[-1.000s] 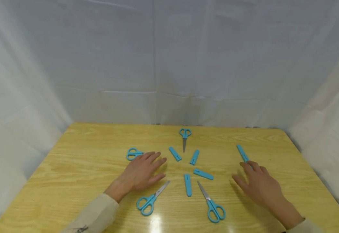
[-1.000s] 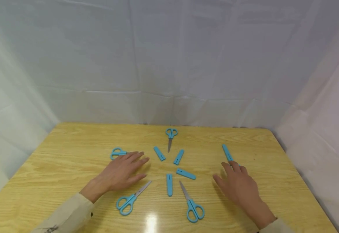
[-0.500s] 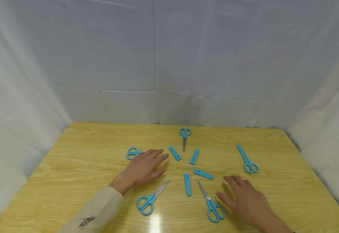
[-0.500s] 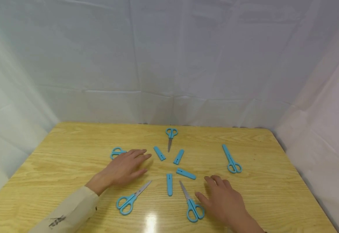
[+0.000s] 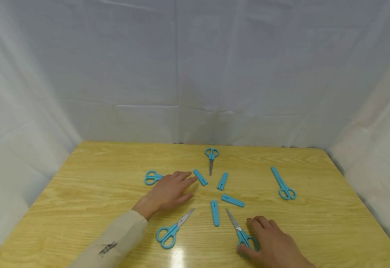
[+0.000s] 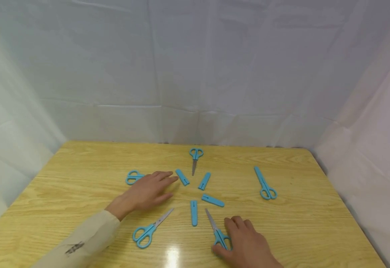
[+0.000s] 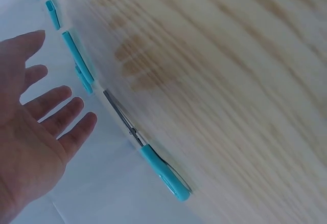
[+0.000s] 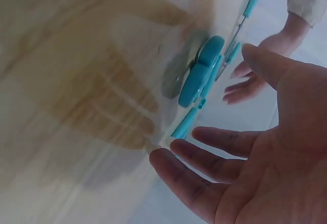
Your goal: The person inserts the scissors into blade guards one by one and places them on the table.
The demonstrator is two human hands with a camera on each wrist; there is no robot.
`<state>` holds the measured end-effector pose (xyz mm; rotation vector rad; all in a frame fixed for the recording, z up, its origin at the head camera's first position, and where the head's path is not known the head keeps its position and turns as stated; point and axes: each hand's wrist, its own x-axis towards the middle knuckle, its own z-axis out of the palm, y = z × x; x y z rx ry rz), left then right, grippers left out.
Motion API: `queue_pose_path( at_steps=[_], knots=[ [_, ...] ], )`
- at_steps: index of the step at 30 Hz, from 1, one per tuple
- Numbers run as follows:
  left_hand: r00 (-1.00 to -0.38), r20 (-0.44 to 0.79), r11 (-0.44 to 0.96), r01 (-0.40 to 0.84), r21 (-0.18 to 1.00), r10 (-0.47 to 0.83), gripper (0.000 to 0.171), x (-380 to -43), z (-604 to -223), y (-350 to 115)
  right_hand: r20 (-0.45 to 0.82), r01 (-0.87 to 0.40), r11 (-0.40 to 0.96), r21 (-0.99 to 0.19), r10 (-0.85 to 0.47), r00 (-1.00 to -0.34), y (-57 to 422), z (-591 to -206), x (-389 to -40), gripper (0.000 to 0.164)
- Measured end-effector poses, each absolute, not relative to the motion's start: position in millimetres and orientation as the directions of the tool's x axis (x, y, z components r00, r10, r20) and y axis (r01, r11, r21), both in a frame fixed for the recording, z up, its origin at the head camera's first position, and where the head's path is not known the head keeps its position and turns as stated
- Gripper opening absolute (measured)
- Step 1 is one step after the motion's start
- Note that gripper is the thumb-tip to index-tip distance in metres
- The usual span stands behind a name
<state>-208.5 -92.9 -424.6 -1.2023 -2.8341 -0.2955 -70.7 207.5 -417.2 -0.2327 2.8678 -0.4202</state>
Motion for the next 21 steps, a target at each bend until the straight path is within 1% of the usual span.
queue_pose_path(
  at_steps=[6, 10, 16, 21],
  knots=[
    [-0.686, 0.109, 0.674, 0.728, 0.125, 0.720, 0.049, -212, -427, -87, -0.203, -0.151, 0.933, -0.327, -0.225, -0.953, 203, -421, -68, 0.077],
    [-0.683, 0.101, 0.671, 0.730, 0.131, 0.723, 0.049, -213, -428, -83, -0.199, -0.183, 0.926, -0.331, -0.258, -0.945, 201, -423, -68, 0.074],
    [-0.672, 0.106, 0.663, 0.741, 0.107, 0.733, 0.050, -215, -429, -78, -0.200, -0.216, 0.924, -0.317, -0.287, -0.937, 203, -426, -69, 0.071],
    [-0.664, 0.121, 0.655, 0.748, 0.105, 0.738, 0.048, -219, -430, -70, -0.196, -0.213, 0.931, -0.297, -0.277, -0.941, 201, -426, -68, 0.067]
  ],
)
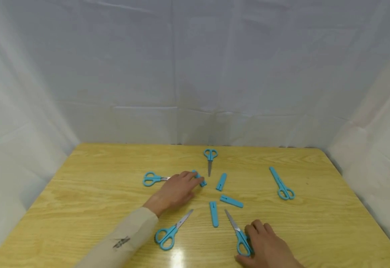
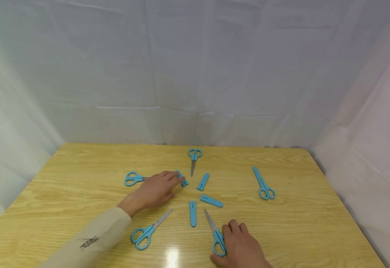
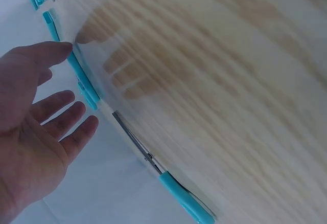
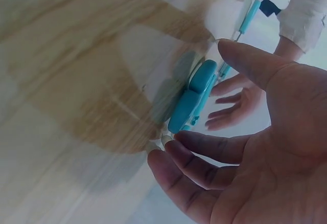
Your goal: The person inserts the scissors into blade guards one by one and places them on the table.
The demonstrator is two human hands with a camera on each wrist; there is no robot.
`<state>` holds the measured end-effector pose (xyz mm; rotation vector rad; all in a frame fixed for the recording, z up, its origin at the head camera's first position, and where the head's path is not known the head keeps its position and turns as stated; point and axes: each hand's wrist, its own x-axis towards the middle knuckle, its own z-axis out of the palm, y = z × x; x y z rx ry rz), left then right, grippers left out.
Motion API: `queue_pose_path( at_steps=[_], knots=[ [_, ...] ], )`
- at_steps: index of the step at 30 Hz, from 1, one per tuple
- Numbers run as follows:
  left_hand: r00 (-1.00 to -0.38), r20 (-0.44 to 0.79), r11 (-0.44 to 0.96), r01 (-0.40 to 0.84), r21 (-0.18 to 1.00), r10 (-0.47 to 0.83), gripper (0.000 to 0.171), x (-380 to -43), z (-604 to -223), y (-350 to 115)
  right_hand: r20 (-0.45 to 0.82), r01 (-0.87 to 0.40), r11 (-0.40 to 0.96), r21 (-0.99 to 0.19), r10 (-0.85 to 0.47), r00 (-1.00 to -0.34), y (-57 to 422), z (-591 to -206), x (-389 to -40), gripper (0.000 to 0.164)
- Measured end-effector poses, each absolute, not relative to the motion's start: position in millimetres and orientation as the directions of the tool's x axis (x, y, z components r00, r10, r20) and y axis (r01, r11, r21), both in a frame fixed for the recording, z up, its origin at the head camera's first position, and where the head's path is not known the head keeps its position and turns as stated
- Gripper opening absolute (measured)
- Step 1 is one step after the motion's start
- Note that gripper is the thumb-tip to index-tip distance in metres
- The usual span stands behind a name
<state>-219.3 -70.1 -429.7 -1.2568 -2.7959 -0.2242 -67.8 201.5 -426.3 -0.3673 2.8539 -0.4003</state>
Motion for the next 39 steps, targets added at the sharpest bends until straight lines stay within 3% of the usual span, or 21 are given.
queue_pose_path(
  at_steps=[12, 18, 28, 39],
  knots=[
    [-0.657, 0.116, 0.662, 0.750, -0.001, 0.745, 0.033, -227, -426, -51, -0.205, -0.186, 0.940, -0.285, -0.249, -0.947, 199, -426, -69, 0.066],
    [-0.684, 0.076, 0.687, 0.726, -0.036, 0.726, 0.027, -234, -426, -41, -0.201, -0.199, 0.944, -0.263, -0.256, -0.946, 199, -424, -70, 0.064],
    [-0.727, 0.009, 0.725, 0.686, 0.063, 0.687, 0.018, -243, -420, -37, -0.206, -0.209, 0.949, -0.236, -0.259, -0.944, 196, -422, -71, 0.064],
    [-0.677, -0.028, 0.677, 0.735, 0.037, 0.736, 0.018, -253, -416, -41, -0.204, -0.214, 0.946, -0.242, -0.265, -0.942, 196, -422, -71, 0.061]
  ],
)
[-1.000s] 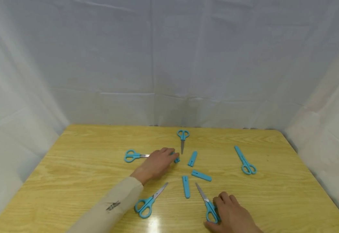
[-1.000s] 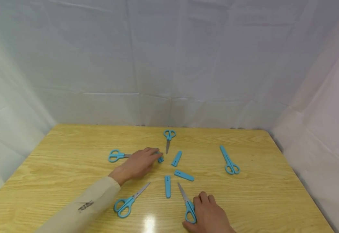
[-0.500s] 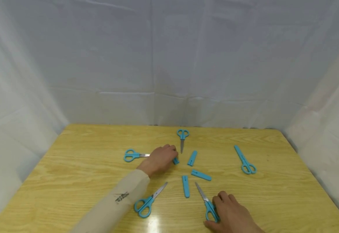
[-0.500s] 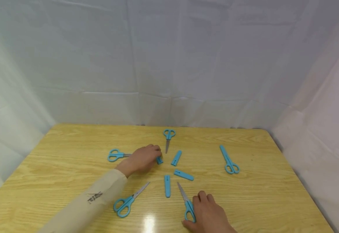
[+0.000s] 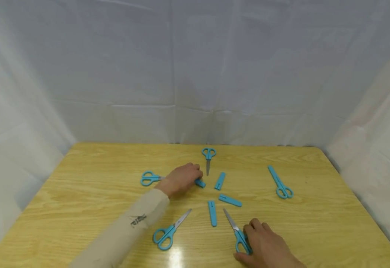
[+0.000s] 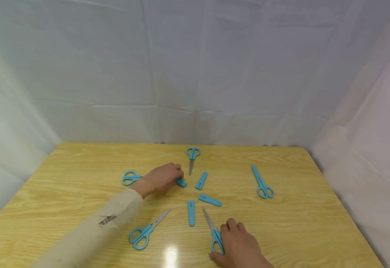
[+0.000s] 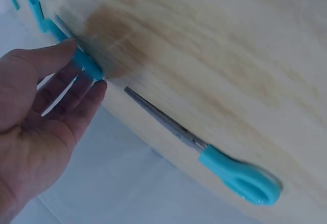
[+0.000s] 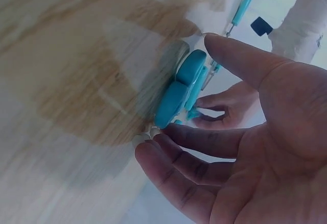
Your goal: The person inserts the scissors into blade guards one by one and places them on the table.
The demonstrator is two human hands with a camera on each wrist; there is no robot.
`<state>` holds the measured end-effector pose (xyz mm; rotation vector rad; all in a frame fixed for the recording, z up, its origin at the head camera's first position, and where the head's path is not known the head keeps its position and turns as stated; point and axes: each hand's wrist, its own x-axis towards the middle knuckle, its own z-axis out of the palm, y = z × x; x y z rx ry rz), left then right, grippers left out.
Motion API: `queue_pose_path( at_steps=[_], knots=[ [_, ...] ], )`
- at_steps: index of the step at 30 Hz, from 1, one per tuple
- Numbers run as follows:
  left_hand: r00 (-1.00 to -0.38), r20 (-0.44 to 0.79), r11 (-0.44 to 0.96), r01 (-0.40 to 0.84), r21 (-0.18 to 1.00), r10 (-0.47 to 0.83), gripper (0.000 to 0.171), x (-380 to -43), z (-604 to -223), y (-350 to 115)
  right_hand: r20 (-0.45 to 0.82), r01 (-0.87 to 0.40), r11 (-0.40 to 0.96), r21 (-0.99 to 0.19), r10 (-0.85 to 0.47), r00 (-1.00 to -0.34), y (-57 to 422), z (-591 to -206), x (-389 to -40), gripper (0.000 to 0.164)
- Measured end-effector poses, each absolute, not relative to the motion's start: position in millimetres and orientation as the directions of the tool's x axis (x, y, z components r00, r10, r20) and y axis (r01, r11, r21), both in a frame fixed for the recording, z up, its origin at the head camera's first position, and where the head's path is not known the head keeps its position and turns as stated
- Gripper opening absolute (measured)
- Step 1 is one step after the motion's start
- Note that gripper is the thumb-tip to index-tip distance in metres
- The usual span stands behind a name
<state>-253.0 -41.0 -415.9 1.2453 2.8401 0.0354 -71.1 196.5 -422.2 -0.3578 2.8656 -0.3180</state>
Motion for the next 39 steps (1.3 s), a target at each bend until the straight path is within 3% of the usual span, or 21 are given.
queue_pose_path(
  at_steps=[6, 14, 22, 31, 36, 39],
  knots=[
    [-0.648, -0.016, 0.648, 0.762, 0.012, 0.762, 0.017, -255, -414, -42, -0.169, -0.222, 0.939, -0.261, -0.271, -0.947, 195, -424, -69, 0.045],
    [-0.649, 0.016, 0.645, 0.758, 0.096, 0.760, 0.017, -255, -413, -46, -0.162, -0.226, 0.942, -0.246, -0.270, -0.949, 197, -425, -70, 0.041],
    [-0.638, 0.040, 0.634, 0.769, 0.089, 0.769, 0.014, -256, -416, -48, -0.140, -0.241, 0.937, -0.254, -0.282, -0.949, 198, -424, -72, 0.036],
    [-0.577, 0.182, 0.578, 0.814, 0.051, 0.796, 0.020, -253, -415, -59, -0.246, -0.180, 0.918, -0.354, -0.277, -0.929, 207, -422, -82, 0.040],
    [-0.567, 0.235, 0.574, 0.818, 0.046, 0.789, 0.006, -245, -409, -71, -0.248, -0.186, 0.888, -0.421, -0.310, -0.918, 214, -420, -86, 0.034],
    [-0.575, 0.232, 0.580, 0.813, 0.057, 0.784, 0.010, -239, -407, -78, -0.238, -0.185, 0.881, -0.434, -0.311, -0.920, 217, -416, -89, 0.031]
  ],
)
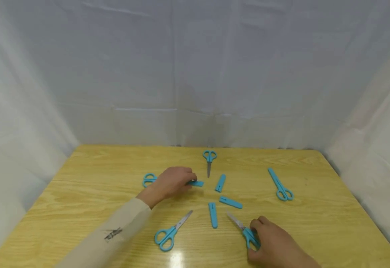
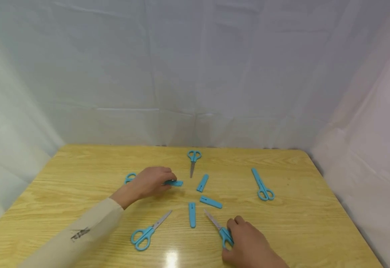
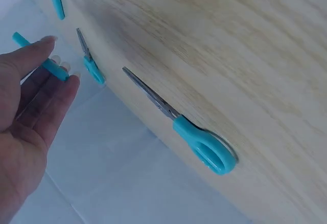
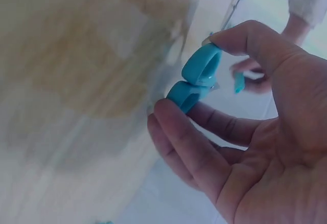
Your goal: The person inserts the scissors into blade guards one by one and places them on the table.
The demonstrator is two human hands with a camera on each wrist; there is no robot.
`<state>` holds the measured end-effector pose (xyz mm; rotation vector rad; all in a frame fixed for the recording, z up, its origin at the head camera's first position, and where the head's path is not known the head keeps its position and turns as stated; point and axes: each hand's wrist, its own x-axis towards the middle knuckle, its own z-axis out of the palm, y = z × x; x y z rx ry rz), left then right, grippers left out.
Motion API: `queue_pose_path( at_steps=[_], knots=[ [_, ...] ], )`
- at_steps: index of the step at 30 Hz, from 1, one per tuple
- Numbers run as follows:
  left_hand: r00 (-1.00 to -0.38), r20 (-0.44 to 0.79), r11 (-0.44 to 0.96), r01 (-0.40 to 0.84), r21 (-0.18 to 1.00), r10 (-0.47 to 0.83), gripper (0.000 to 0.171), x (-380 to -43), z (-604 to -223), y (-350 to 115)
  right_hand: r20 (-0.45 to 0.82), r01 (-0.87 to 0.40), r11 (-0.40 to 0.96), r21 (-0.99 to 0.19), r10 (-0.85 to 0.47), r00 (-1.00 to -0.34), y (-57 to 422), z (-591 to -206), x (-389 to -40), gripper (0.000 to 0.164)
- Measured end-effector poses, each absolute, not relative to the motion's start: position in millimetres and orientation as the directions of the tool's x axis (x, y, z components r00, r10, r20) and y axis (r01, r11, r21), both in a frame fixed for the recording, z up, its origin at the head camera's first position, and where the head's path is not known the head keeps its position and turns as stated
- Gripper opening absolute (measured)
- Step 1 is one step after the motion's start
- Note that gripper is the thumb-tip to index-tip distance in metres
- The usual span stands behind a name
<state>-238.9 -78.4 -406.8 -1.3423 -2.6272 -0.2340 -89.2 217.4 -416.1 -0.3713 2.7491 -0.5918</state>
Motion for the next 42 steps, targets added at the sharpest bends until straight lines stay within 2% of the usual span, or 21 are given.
queue_pose_path(
  at_steps=[3, 8, 14, 23, 29, 42],
  knots=[
    [-0.603, 0.222, 0.597, 0.796, 0.101, 0.766, 0.018, -231, -405, -87, -0.187, -0.231, 0.894, -0.385, -0.320, -0.929, 220, -412, -93, 0.033],
    [-0.649, 0.230, 0.609, 0.760, 0.225, 0.725, 0.020, -219, -406, -99, -0.061, -0.348, 0.885, -0.309, -0.384, -0.921, 222, -404, -101, 0.032],
    [-0.655, 0.249, 0.584, 0.752, 0.304, 0.713, 0.019, -206, -408, -107, -0.004, -0.388, 0.875, -0.290, -0.406, -0.914, 218, -395, -110, 0.036],
    [-0.713, 0.221, 0.633, 0.696, 0.340, 0.666, 0.021, -189, -411, -111, 0.106, -0.503, 0.822, -0.267, -0.494, -0.863, 209, -399, -121, 0.041],
    [-0.700, 0.243, 0.629, 0.712, 0.311, 0.672, 0.021, -184, -414, -112, 0.192, -0.583, 0.778, -0.234, -0.551, -0.812, 206, -403, -128, 0.046],
    [-0.676, 0.250, 0.604, 0.734, 0.312, 0.693, 0.021, -176, -416, -114, 0.189, -0.634, 0.750, -0.188, -0.606, -0.773, 196, -412, -132, 0.048]
  ],
)
